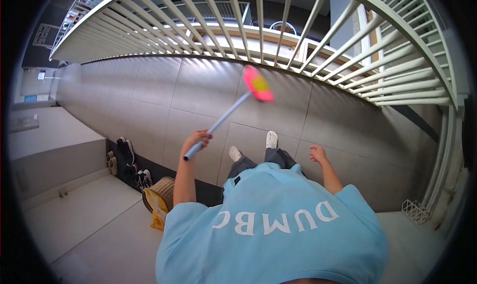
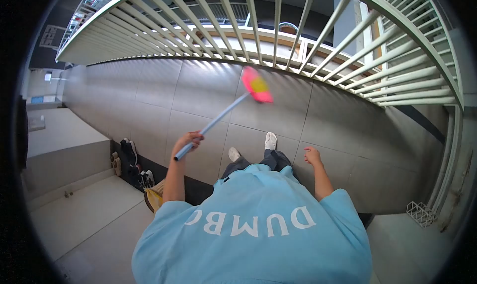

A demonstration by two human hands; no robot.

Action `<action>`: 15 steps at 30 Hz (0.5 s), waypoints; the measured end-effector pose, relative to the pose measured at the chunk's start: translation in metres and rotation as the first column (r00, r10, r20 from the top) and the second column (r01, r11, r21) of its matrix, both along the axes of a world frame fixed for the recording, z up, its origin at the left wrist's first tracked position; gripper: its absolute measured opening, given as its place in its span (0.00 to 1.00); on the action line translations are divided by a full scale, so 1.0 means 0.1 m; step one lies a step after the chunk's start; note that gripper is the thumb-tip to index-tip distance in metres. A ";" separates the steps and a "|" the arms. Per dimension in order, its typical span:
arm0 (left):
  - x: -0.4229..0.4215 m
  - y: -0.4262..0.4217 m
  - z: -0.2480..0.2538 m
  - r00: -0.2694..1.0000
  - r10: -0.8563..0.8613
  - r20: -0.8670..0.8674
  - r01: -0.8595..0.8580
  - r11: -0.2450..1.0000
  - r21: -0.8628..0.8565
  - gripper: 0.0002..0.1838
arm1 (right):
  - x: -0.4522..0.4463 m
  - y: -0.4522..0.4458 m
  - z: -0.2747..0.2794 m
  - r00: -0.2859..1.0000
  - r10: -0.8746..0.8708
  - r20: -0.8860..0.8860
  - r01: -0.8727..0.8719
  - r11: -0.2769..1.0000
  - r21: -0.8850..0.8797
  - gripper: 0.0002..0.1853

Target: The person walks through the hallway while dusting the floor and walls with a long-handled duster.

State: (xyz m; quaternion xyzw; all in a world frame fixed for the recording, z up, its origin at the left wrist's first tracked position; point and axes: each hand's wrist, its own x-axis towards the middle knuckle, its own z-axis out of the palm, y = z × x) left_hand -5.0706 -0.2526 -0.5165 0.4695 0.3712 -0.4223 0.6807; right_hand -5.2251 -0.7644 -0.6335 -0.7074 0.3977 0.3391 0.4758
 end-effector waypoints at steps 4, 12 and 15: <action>0.37 0.65 -0.19 0.980 0.150 0.128 -0.163 0.981 0.101 0.06 | 0.17 0.28 0.04 0.991 0.133 -0.025 -0.132 0.991 0.025 0.16; 0.15 0.73 0.49 0.887 -0.268 0.376 0.025 0.840 0.542 0.15 | 0.30 0.94 0.15 0.990 0.083 0.114 -0.084 0.996 0.002 0.15; -0.20 1.18 1.26 0.937 -0.200 0.287 0.113 0.950 0.292 0.26 | 0.19 1.16 -0.03 0.988 0.154 0.027 -0.154 0.988 -0.001 0.16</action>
